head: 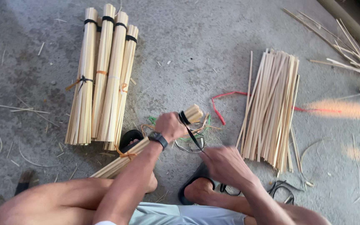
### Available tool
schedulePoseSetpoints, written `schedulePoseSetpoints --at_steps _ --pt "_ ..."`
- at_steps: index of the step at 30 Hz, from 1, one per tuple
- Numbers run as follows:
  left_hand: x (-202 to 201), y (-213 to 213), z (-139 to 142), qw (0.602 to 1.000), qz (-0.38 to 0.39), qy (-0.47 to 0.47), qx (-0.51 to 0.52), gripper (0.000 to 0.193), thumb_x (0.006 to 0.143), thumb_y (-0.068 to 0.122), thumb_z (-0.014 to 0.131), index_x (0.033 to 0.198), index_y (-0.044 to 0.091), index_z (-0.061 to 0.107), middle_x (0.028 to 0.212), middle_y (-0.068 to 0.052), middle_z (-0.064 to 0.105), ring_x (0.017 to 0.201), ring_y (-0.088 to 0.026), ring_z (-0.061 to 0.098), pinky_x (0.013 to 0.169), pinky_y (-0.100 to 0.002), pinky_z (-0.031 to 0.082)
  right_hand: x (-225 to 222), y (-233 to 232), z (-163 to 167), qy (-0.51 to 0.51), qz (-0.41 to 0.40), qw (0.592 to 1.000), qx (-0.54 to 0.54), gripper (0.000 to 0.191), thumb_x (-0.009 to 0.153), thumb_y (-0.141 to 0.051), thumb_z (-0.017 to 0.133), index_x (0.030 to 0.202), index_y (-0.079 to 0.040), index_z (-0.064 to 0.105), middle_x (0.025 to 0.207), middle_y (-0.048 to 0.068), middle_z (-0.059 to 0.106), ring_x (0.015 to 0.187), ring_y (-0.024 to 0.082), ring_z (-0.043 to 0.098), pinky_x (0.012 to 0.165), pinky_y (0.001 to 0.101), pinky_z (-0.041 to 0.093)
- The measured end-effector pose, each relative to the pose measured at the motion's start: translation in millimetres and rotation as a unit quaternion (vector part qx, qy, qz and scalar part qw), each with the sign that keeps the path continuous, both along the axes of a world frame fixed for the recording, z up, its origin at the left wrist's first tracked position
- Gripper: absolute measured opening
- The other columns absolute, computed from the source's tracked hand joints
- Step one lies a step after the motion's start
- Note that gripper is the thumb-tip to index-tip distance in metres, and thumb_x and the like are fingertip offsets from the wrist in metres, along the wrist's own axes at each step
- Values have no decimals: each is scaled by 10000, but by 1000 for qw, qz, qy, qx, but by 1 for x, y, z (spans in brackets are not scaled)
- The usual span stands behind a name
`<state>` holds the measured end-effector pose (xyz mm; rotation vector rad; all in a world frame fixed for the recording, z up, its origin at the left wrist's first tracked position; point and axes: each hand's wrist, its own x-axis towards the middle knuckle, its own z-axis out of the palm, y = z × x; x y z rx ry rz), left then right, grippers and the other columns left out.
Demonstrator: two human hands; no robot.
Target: The person sits on the floor and gathers loose bamboo strips into bundles. They align the strips, wrap a black elastic band around each bundle, and place the finished bundle with other completed bundles on the floor.
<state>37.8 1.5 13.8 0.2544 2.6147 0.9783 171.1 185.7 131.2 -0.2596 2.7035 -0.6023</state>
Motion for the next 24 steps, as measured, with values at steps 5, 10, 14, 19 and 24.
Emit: schedulePoseSetpoints --at_steps 5,10,14,19,24 --pt "-16 -23 13 992 -99 -34 67 426 625 473 865 780 88 772 758 -161 736 748 -333 736 692 -443 582 21 37 -112 -73 -103 943 -307 289 1000 -229 550 989 -49 776 837 112 782 821 252 730 754 438 559" --pt "34 -6 10 976 -217 -11 33 405 634 471 802 827 116 775 795 -160 743 769 -354 724 723 -456 589 -109 44 -161 -83 8 976 -199 305 791 -270 745 1057 -127 777 932 120 808 834 231 762 772 393 582" --pt "49 14 -1 988 -157 9 3 564 605 551 858 892 81 739 802 -178 749 769 -355 729 754 -462 594 -171 -6 -85 -49 111 987 110 186 871 -277 745 859 -98 793 759 115 721 705 260 656 677 431 540" --pt "-10 -5 -6 993 -34 36 108 675 678 446 846 1179 51 626 844 -193 741 771 -374 729 678 -478 596 -79 -28 19 114 159 974 111 117 833 -115 682 722 -84 708 683 124 683 616 322 641 639 501 490" --pt "-52 -39 8 968 -29 171 183 444 790 425 797 1035 78 668 906 -151 771 802 -321 765 702 -436 617 -24 5 26 61 -102 980 -157 210 945 -158 617 801 -23 690 694 104 673 639 267 676 612 398 535"
